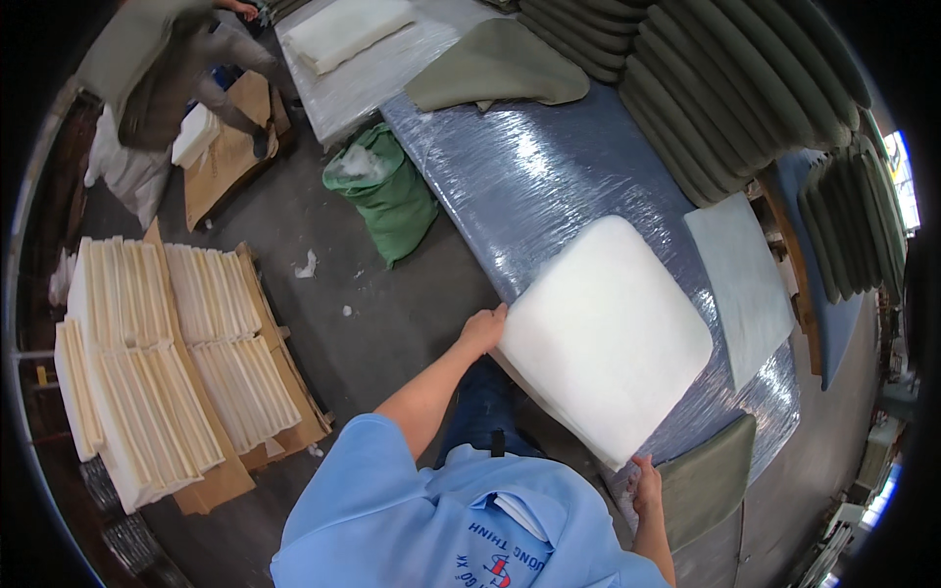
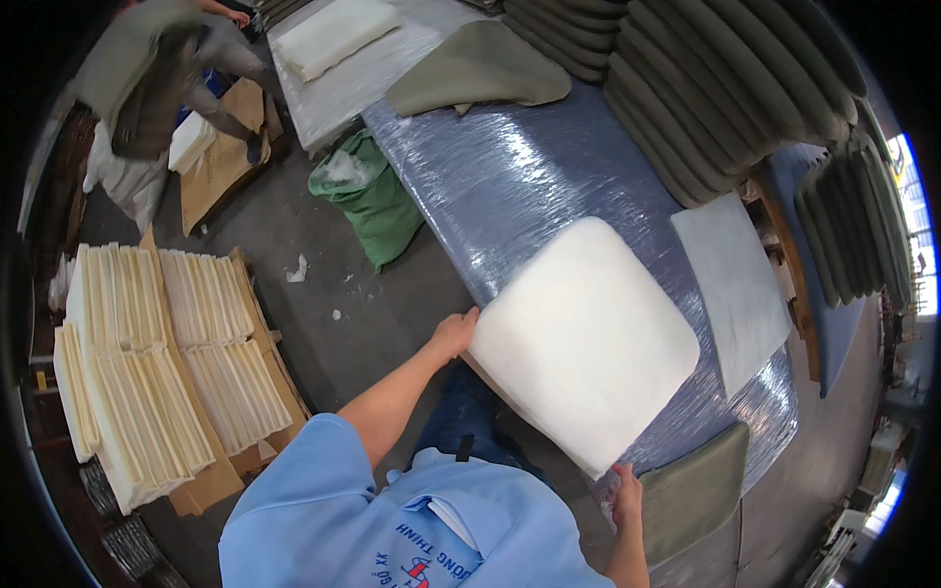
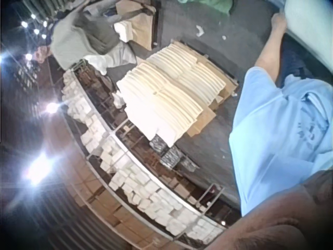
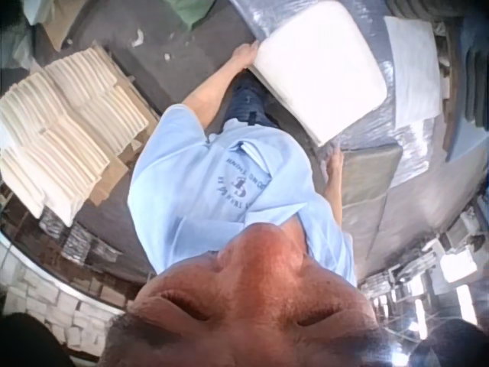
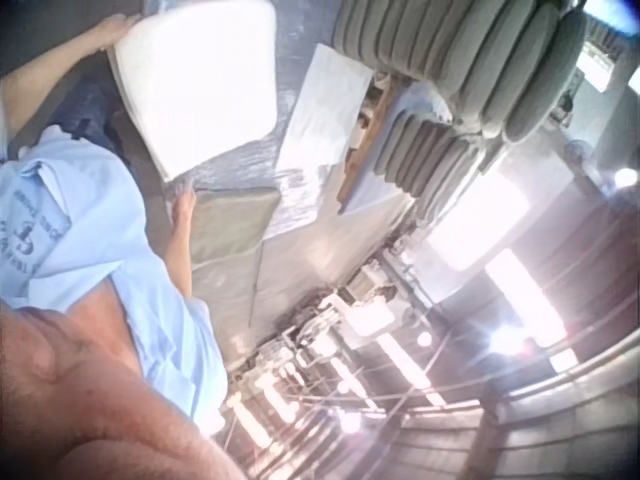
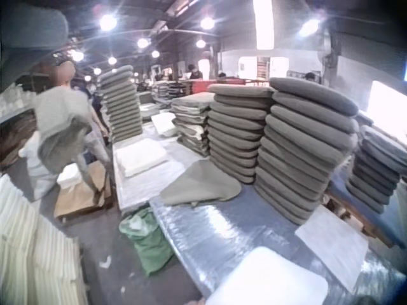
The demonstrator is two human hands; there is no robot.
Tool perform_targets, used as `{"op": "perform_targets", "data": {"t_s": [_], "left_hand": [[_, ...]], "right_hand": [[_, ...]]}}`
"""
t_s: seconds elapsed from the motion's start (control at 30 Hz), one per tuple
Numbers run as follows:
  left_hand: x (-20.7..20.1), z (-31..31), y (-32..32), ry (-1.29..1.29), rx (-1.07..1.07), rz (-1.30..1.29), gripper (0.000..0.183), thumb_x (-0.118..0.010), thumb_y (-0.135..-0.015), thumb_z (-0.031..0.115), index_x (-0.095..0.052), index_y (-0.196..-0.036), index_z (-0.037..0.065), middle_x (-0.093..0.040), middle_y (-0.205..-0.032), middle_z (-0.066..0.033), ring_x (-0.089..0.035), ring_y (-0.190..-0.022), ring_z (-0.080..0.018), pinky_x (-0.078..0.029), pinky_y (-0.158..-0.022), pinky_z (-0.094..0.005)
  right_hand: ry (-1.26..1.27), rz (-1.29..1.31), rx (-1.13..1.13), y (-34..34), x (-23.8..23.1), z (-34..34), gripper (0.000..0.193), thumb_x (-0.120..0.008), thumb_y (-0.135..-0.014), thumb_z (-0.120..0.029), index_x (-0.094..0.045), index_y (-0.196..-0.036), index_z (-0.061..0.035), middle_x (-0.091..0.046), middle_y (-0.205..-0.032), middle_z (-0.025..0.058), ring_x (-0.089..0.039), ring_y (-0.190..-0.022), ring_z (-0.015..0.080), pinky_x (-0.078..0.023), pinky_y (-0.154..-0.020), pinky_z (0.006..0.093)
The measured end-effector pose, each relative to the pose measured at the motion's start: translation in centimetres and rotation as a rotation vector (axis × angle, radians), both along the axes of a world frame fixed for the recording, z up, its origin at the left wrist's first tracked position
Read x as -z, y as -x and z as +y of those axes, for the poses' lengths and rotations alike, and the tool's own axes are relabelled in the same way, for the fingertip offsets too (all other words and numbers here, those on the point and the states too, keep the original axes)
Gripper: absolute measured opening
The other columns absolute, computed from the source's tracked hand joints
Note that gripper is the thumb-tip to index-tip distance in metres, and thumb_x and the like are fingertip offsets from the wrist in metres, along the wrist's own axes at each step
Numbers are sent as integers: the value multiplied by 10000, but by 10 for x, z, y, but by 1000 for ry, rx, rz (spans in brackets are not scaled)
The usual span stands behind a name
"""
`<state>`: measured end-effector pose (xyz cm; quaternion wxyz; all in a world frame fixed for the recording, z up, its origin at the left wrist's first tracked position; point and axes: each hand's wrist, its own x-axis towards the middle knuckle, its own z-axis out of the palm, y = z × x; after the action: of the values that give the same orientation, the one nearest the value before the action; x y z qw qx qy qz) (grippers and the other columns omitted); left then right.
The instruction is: The person folds a white foam sheet on a table, repeatedly adjusting and compressing it by hand. The person then places the folded foam aside and picks up another foam sheet to repeat the process.
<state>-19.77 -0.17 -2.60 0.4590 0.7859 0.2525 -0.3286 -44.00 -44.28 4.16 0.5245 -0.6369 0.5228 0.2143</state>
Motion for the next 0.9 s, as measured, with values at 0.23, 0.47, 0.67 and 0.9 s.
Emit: {"op": "perform_targets", "data": {"t_s": [0.23,0.47,0.67,0.9], "left_hand": [[19,-29,143,235,-133,83,726,-341,-1107,542,-703,-1256,-69,-710,-1207,-283,-683,-1139,-385,-509,-1021,-461],[48,-36,177,553,-303,163,443,-512,-1066,435,-724,-1147,55,-676,-963,-30,-612,-808,-156,-509,-748,-316],[21,-57,134,942,-1029,39,193,-701,-1028,264,-751,-1116,99,-691,-882,16,-602,-728,-92,-518,-689,-283],[61,-62,128,940,-1236,129,100,-680,-1016,108,-740,-1080,60,-733,-869,-31,-674,-695,-128,-553,-627,-286]], "right_hand": [[465,-181,-348,-41,-7,-69,491,-598,-1084,-383,-626,-1315,49,-682,-1052,112,-639,-868,164,-522,-687,323],[687,-554,-753,-119,-18,-1,538,-686,-1026,-210,-533,-1486,24,-722,-1173,213,-665,-915,231,-538,-917,359],[649,-504,-934,-130,-27,36,544,-696,-1011,-227,-551,-1488,-11,-723,-1118,170,-593,-781,194,-520,-909,371],[519,-347,-744,-112,-33,18,448,-677,-1017,-193,-615,-1414,5,-595,-830,10,-443,-661,79,-394,-608,278]]}}
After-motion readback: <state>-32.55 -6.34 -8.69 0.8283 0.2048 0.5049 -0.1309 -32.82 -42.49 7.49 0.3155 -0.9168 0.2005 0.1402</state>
